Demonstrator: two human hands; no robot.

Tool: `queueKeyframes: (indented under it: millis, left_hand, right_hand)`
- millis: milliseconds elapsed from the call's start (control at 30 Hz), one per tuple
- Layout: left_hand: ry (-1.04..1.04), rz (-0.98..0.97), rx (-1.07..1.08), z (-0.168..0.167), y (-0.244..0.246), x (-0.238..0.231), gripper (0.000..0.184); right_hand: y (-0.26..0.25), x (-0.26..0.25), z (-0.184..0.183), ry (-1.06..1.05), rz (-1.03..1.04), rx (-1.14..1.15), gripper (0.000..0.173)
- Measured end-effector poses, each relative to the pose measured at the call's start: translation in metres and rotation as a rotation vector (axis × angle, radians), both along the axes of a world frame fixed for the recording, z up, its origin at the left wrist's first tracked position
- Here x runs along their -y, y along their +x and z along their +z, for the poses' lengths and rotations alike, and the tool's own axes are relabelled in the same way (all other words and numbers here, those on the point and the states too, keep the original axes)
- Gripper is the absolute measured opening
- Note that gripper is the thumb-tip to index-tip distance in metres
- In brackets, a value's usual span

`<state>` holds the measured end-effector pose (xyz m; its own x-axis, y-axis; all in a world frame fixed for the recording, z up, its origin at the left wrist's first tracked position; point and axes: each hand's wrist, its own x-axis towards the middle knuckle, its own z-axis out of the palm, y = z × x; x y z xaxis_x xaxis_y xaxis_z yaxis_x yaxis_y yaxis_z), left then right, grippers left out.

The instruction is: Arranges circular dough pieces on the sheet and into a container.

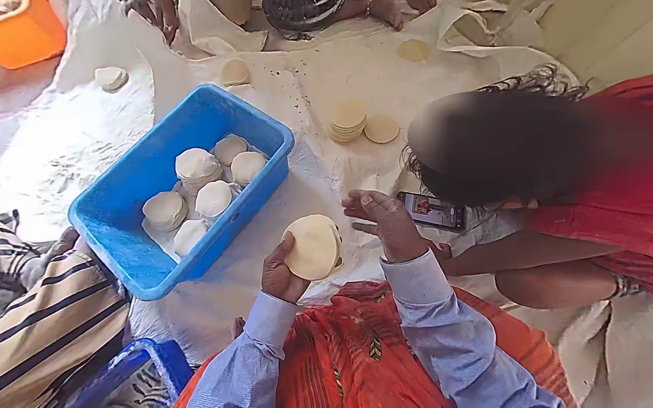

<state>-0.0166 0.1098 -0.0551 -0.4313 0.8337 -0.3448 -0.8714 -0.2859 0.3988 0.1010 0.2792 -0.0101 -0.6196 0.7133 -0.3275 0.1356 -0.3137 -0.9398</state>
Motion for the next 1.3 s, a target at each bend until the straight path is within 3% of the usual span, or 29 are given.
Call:
queueKeyframes:
  millis: [100,300,433,600,700,800,967,1300]
  left_hand:
    - [0.028,-0.017,0.002,0.001,-0.003,0.001,0.041]
    - [0.049,-0.066,0.001,0.004,-0.002,0.001,0.045]
    - [0.053,-0.101,-0.052,-0.005,-0.002,0.003,0.060]
    - [-0.002,-0.095,-0.099,-0.009,-0.002,0.006,0.050]
    - [0.010,-0.080,-0.146,-0.008,-0.004,0.004,0.052]
    - [0.081,-0.123,-0.201,-0.008,-0.008,0.003,0.060]
    - [-0.062,-0.041,-0.200,0.004,-0.001,0.000,0.049]
    - [-0.045,-0.056,-0.156,0.006,0.001,-0.002,0.045]
  right_hand:
    - [-0.003,0.007,0.003,-0.137,0.105,-0.018,0.038]
    - [-0.002,0.015,0.014,-0.064,0.248,-0.023,0.041]
    - [-0.001,0.016,0.016,-0.097,0.267,-0.112,0.026]
    - [0.002,0.013,0.018,-0.084,0.263,-0.095,0.018]
    - [0.006,0.008,0.019,0.014,0.280,-0.038,0.005]
    - [0.007,0.007,0.017,0.127,0.277,0.010,0.006]
    - [0.007,0.007,0.008,0.323,0.226,0.055,0.004]
    - [0.004,0.021,0.010,0.751,0.247,0.052,0.009]
